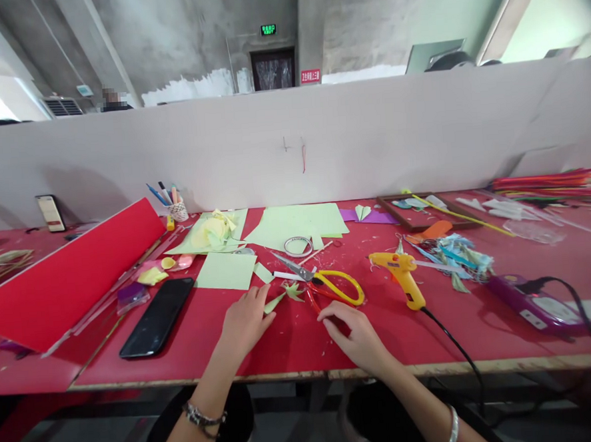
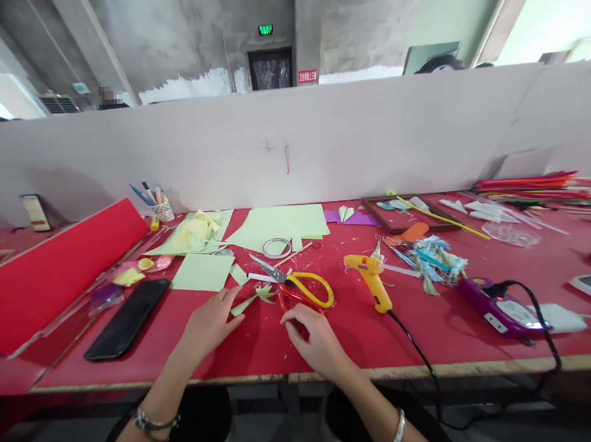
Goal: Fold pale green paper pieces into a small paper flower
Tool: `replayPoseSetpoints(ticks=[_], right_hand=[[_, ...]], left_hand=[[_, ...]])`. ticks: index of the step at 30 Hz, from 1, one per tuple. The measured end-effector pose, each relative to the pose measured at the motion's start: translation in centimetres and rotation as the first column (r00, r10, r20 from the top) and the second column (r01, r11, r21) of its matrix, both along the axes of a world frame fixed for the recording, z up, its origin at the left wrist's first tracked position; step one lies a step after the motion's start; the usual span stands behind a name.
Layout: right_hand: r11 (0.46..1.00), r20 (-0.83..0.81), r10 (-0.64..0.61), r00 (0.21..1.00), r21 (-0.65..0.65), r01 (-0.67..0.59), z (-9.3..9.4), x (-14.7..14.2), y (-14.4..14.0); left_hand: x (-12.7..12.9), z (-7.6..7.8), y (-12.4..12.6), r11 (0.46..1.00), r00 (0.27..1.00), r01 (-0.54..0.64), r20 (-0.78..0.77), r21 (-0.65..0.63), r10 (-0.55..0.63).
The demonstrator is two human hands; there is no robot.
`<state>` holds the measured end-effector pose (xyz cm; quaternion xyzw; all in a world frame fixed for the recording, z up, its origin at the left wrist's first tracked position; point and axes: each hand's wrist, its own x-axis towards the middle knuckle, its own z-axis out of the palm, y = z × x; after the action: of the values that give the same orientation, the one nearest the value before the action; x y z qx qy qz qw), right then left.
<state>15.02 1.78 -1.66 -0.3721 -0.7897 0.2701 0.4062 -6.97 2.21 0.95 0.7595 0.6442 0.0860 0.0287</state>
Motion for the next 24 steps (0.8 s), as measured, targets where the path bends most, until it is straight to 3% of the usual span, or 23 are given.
replayPoseSetpoints(ticks=[7,13,16,18,24], right_hand=[[1.0,0.013,-0.011,1.0,-0.022,0.011,-0.2,-0.1,0.0],[0.999,0.174,0.023,0.984,-0.049,-0.014,1.0,-0.6,0.6],[1.0,0.344,-0.031,0.939,0.015,0.027,2.6,-1.8,1.5],[0.985,0.504,-0.162,0.848,0.141,0.104,3.4,-3.0,2.1],[0.984,0.565,-0.167,0.808,0.142,0.104,3.1,-6.0,3.8]], left_hand=[[-0.3,0.2,0.4,0.999,0.995,0.012,0.098,0.05,-0.017],[-1.3,-0.4,-0.6,0.993,0.97,-0.083,0.233,0.084,0.061],[-1.6,-0.4,-1.1,0.992,0.972,-0.088,0.227,0.095,0.065],[-1.6,-0.3,-1.4,0.989,0.975,-0.092,0.211,0.115,0.066],[-1.3,0.2,-1.9,0.984,0.965,-0.037,0.263,0.172,-0.01]])
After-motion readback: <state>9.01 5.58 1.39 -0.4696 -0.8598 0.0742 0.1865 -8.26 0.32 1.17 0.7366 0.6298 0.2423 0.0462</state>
